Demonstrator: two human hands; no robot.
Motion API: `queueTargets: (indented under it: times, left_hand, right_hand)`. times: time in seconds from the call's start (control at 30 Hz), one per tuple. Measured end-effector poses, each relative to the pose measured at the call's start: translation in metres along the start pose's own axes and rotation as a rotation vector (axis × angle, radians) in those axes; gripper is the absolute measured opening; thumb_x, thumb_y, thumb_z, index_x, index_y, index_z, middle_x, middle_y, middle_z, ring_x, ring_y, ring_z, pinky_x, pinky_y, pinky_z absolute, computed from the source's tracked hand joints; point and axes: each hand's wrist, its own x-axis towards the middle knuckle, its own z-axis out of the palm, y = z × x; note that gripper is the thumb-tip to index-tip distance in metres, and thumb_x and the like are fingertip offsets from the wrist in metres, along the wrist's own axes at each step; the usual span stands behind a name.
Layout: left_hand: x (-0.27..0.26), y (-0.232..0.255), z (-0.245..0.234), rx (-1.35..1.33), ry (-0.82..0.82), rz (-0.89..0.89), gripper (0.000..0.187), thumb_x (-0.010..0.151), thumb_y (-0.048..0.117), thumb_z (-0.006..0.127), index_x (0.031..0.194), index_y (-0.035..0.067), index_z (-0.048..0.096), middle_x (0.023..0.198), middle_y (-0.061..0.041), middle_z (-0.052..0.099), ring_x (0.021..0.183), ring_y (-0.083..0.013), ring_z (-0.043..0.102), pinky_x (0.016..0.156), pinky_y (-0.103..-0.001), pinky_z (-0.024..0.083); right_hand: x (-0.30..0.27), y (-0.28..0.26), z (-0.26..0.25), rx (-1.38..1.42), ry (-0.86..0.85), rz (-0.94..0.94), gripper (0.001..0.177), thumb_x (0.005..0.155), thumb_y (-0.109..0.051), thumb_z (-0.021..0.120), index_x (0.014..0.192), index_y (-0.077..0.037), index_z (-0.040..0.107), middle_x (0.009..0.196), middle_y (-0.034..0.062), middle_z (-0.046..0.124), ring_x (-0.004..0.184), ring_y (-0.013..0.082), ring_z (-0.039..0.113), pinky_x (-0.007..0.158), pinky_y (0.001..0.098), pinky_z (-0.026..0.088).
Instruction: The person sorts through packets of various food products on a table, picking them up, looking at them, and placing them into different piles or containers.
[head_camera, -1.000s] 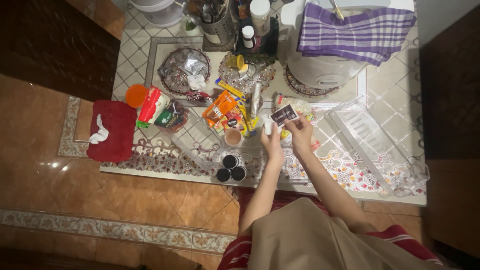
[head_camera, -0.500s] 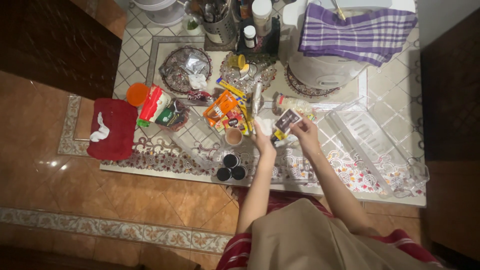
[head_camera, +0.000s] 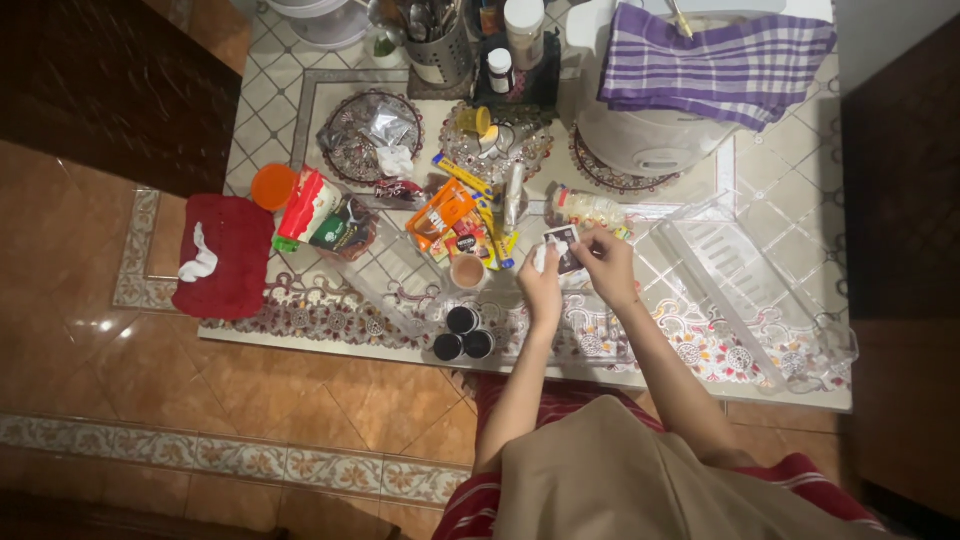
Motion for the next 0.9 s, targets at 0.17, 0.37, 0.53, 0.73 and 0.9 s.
queueTargets:
  times: [0.17,0.37,0.53,0.73,0.9]
  left_hand:
    - [0.011,-0.003,0.002,0.045,0.063,0.005,0.023,0.097,0.013,0.064,0.1,-0.007,0.072,0.08,-0.009,0.073,0.073,-0.0136,0.064,0.067,-0.033,0.054]
    - [0.033,-0.071,0.018,-0.31,0.435,-0.223,0.028,0.1,0.02,0.063,0.103,-0.006,0.071,0.084,-0.007,0.073,0.071,-0.0147,0.066,0.063,-0.033,0.051]
    - [0.039,-0.047,0.008,-0.572,0.371,-0.302,0.027,0.097,0.02,0.065,0.113,-0.001,0.067,0.095,-0.004,0.073,0.078,-0.0132,0.069,0.07,-0.029,0.057]
    - [0.033,-0.036,0.006,-0.406,0.053,-0.216,0.025,0.1,0.014,0.072,0.115,-0.006,0.07,0.103,-0.006,0.072,0.086,-0.0127,0.066,0.074,-0.028,0.053]
    - [0.032,-0.045,0.012,-0.715,0.18,-0.399,0.028,0.091,0.009,0.078,0.115,-0.002,0.069,0.107,-0.007,0.073,0.09,-0.0175,0.07,0.076,-0.032,0.056]
  right_hand:
    - [-0.008,0.01,0.011,0.014,0.066,0.011,0.011,0.095,-0.005,0.074,0.091,0.002,0.067,0.079,0.0,0.065,0.071,0.0049,0.059,0.063,0.022,0.048]
    - [-0.016,-0.01,0.027,-0.033,0.201,-0.116,0.009,0.097,-0.005,0.073,0.093,0.001,0.068,0.084,0.0003,0.066,0.074,0.0047,0.062,0.066,0.0213,0.05]
    - [-0.009,0.005,0.002,0.015,0.199,-0.116,0.011,0.098,-0.005,0.073,0.093,0.001,0.066,0.088,-0.0003,0.064,0.078,0.0044,0.058,0.069,0.0212,0.049]
    - [0.003,-0.003,-0.008,0.03,-0.079,0.0,0.013,0.097,-0.008,0.073,0.09,0.0,0.066,0.085,-0.0013,0.062,0.075,0.0048,0.057,0.067,0.0216,0.046]
    - [-0.008,0.004,0.003,-0.003,-0.006,-0.01,0.013,0.096,-0.009,0.073,0.088,-0.001,0.066,0.08,-0.0021,0.065,0.072,0.004,0.057,0.064,0.0216,0.046]
